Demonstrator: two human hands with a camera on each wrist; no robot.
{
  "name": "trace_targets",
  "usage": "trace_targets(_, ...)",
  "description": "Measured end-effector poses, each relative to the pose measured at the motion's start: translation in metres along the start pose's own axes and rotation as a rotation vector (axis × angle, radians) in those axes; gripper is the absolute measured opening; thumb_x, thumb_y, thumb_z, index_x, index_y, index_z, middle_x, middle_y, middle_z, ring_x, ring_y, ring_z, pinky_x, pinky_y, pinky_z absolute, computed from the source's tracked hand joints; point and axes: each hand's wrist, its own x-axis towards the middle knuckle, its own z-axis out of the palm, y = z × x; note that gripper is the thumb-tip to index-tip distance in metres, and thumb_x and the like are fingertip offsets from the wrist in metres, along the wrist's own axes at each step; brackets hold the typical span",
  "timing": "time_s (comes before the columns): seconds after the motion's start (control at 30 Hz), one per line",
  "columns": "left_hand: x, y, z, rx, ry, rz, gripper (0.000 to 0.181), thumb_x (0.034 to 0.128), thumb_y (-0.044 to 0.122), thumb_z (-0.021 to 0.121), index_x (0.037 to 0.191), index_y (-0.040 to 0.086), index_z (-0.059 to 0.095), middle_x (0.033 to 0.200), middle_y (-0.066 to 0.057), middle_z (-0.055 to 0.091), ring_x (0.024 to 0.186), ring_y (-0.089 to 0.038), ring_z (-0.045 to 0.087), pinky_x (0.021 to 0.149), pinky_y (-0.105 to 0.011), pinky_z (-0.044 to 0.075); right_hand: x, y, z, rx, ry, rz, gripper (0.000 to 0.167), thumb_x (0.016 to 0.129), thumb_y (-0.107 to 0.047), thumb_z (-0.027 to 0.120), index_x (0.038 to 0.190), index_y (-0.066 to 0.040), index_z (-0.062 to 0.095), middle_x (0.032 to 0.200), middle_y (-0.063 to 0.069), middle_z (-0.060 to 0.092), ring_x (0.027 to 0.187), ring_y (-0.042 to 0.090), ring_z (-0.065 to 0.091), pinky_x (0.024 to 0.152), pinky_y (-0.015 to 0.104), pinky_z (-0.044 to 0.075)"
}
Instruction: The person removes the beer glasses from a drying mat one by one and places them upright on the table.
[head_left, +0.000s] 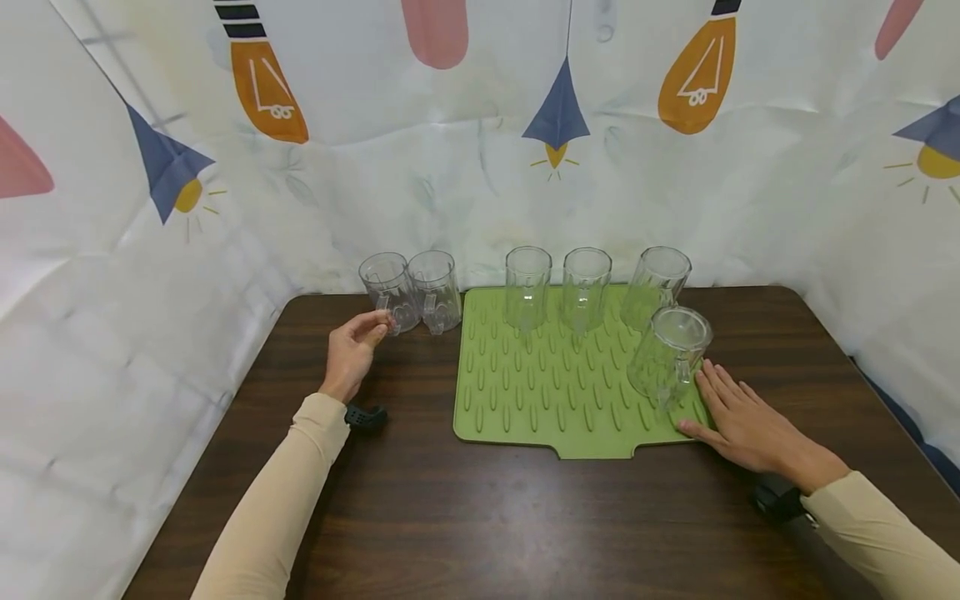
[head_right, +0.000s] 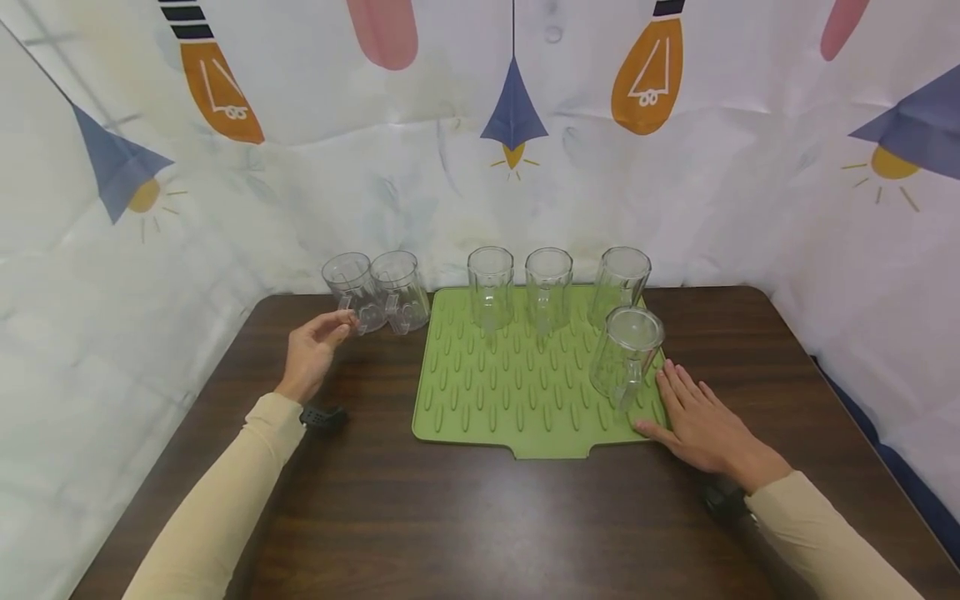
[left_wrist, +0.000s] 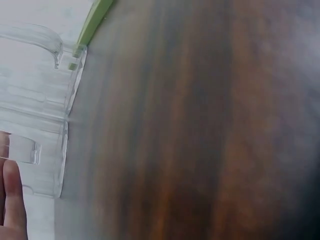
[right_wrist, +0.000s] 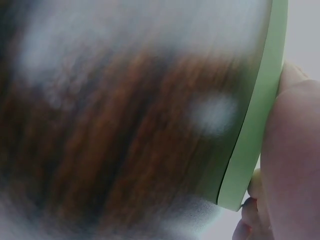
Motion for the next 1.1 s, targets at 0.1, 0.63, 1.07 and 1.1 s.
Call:
trace_targets(0.1,-0.002,0.001,-0.002,0.004,0.032,-0.005,0.034,0.1015,0.011,0.066,0.135,0.003,0.066,0.114,0.007,0.072,0.105,0.006,0.067,0.096,-0.008,0.055,0.0,0.0,-0.001,0.001,-0.001,-0.003,0.1,0.102,-0.061,0.052,0.163,0.006,0.008,0.171,0.033,0.004,0.159,0.052,0.006,0.122,0.076,0.017)
trace_targets(0.63,-0.014,0.04,-0.013,-0.11,0.174,0.099,0.034,0.0983,0.014,0.071,0.129,0.0,0.069,0.109,0.006,0.075,0.101,-0.001,0.073,0.093,-0.01,0.057,-0.001,0.001,0.001,-0.008,0.007,-0.022,0.1,0.103,-0.061,0.051,0.162,0.008,0.01,0.17,0.034,0.004,0.159,0.053,0.006,0.121,0.076,0.017)
trace_targets(1.07,-0.027,0.084,0.026,-0.155,0.033,0.187,0.038,0.0997,0.014,0.07,0.132,-0.005,0.064,0.109,0.009,0.073,0.104,-0.004,0.072,0.097,-0.019,0.059,-0.001,0.002,0.001,0.003,0.005,-0.029,0.101,0.102,-0.061,0.052,0.162,0.008,0.01,0.17,0.035,0.004,0.158,0.054,0.006,0.122,0.076,0.015)
trace_targets(1.1,-0.028,0.087,0.03,-0.161,0.021,0.192,0.038,0.0998,0.014,0.069,0.132,-0.006,0.064,0.109,0.008,0.073,0.105,-0.004,0.072,0.098,-0.02,0.059,-0.001,0.003,0.0,0.0,0.007,-0.032,0.101,0.102,-0.061,0.051,0.162,0.008,0.01,0.17,0.035,0.004,0.158,0.053,0.006,0.122,0.076,0.015)
